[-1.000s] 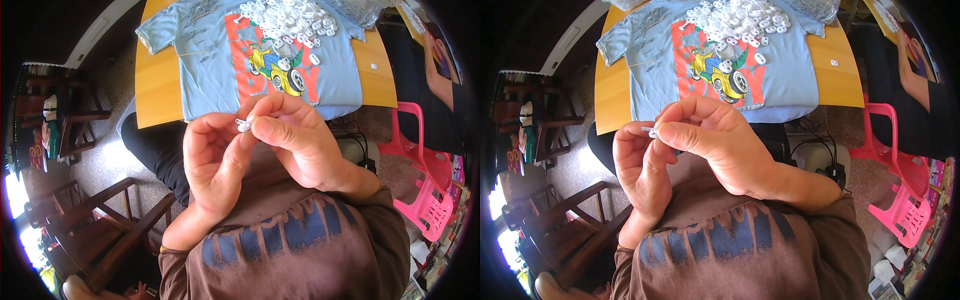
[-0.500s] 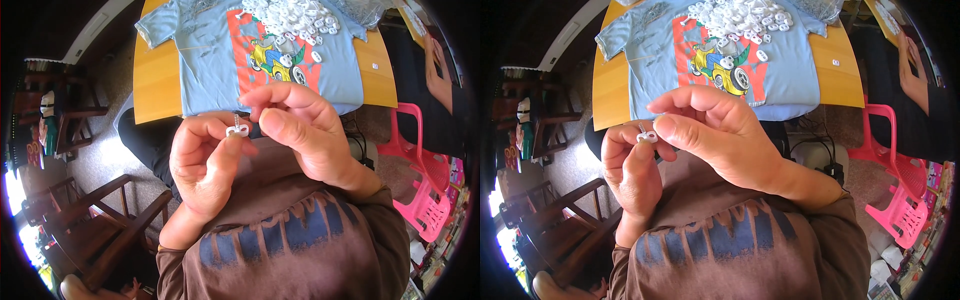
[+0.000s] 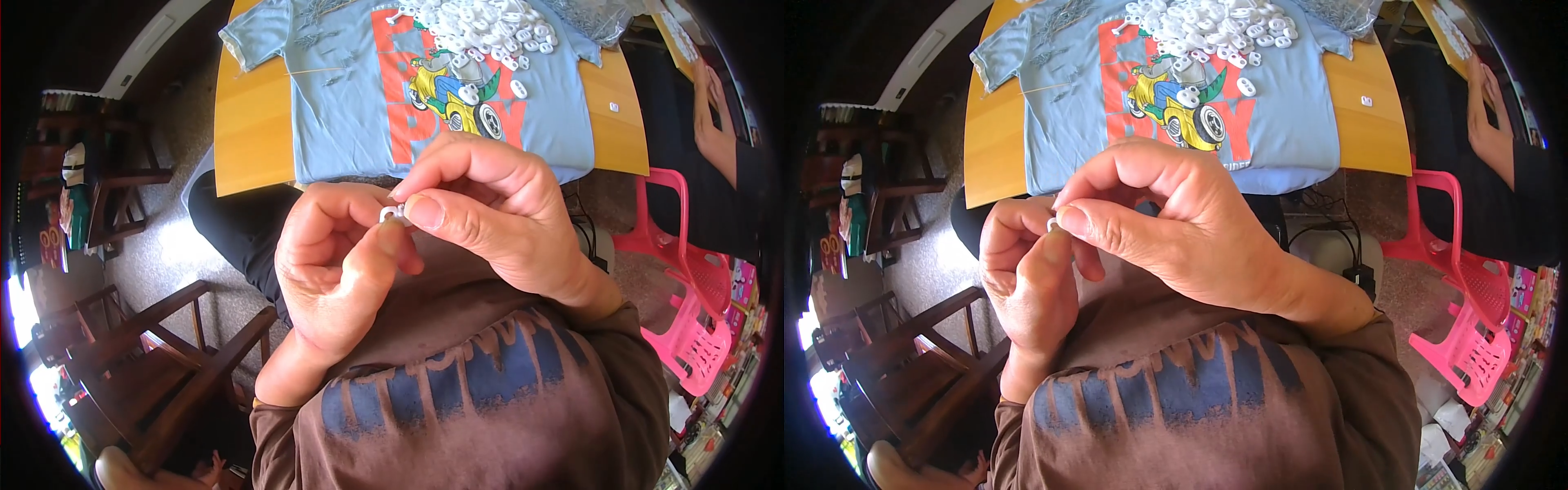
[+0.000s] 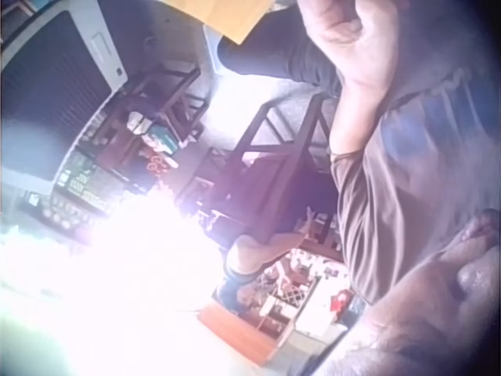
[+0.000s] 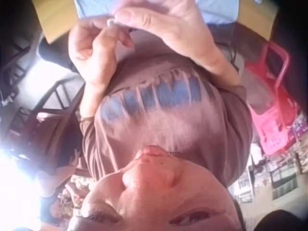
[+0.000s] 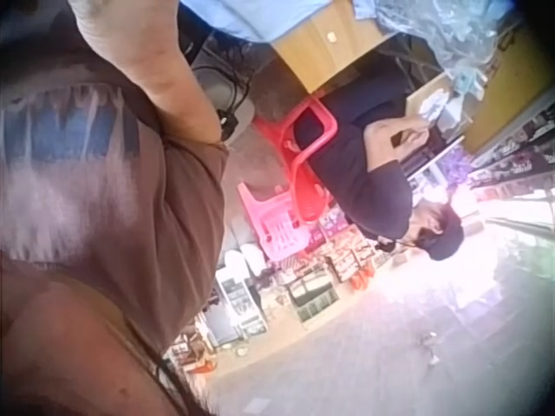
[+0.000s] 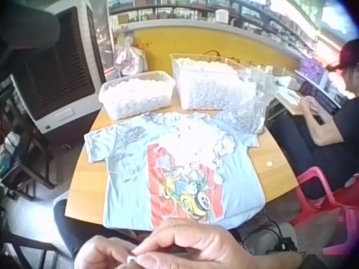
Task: Manually assembling small hardware components by inserting metal pins into plastic housings.
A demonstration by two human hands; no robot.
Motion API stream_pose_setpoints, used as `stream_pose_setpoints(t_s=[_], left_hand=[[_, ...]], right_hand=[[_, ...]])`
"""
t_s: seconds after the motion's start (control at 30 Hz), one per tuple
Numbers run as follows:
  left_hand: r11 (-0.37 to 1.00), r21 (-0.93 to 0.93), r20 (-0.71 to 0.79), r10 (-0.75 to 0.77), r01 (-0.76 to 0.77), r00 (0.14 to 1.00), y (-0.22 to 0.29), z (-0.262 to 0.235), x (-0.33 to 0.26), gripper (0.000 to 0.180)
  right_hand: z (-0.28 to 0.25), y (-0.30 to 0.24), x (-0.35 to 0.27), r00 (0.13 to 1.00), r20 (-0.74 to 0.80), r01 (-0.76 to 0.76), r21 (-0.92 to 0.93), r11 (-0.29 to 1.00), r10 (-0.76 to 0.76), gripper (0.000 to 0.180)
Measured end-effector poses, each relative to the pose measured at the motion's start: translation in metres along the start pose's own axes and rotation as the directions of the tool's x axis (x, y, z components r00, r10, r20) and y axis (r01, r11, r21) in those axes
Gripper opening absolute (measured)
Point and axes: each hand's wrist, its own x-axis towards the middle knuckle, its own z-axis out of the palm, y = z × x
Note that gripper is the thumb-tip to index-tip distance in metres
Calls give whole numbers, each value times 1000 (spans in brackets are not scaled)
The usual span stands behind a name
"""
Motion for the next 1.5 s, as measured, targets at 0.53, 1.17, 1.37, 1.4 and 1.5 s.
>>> stream_pose_setpoints(t_s=[0.53,1.17,1.37,1.4,1.5], left_hand=[[962,266,-116,89,-56,989,1,8,-2,10],[938,295,-11,194,-182,981,-7,0,0,14],[994,89,-80,74,-67,994,-3,1,-2,11],[994,92,-74,71,-64,995,-3,1,-1,11],[993,99,-69,70,-63,995,-3,0,-1,11]], right_hand=[[-5,4,2,966,41,253,-362,897,-255,9],[-4,4,0,983,36,181,-364,914,-180,9],[-5,0,-2,984,53,178,-370,912,-170,10],[-6,0,-1,978,64,205,-399,894,-196,10],[-6,1,0,963,81,262,-490,832,-255,9]])
